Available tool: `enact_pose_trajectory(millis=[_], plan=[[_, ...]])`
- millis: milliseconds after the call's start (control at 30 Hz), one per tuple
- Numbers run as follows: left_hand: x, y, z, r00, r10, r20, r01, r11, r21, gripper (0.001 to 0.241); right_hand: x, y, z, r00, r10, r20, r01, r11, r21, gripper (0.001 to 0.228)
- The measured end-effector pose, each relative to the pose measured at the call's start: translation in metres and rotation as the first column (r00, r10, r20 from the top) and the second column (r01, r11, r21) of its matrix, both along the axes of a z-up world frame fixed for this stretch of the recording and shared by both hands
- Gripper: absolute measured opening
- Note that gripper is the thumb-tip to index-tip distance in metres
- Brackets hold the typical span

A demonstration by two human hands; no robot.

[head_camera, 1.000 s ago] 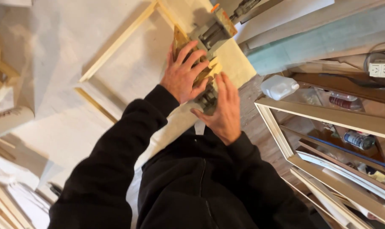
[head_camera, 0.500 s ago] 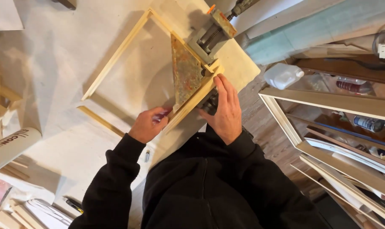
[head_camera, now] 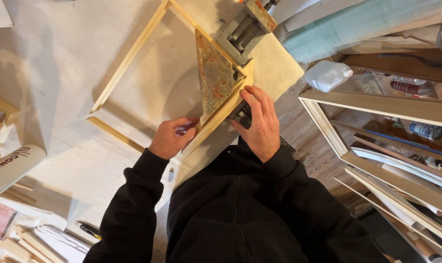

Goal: The person applies wood glue from a bottle to the mitered end of a wooden frame rail, fits the rail to a frame corner, and seats the joint in a corner vise clamped to the bench. They tap the joint with a hammer, tighten the vise screw, and press the frame corner square against a triangular guide.

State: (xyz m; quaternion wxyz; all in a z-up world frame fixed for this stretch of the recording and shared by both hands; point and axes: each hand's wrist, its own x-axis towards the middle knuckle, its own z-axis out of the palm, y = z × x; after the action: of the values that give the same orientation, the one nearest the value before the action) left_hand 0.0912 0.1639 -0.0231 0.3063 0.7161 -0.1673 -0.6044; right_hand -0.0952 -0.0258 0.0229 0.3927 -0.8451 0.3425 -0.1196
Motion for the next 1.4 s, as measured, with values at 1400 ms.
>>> enact_pose_trajectory(millis=[1400], plan=[[0.003,0.019,-0.023,0.995,0.096,-0.041,-0.096,0.995,0.013,0.036,0.017,-0.044,-0.026,0.891,-0.453,-0.039,0.409,0.761,0.503,0.029]])
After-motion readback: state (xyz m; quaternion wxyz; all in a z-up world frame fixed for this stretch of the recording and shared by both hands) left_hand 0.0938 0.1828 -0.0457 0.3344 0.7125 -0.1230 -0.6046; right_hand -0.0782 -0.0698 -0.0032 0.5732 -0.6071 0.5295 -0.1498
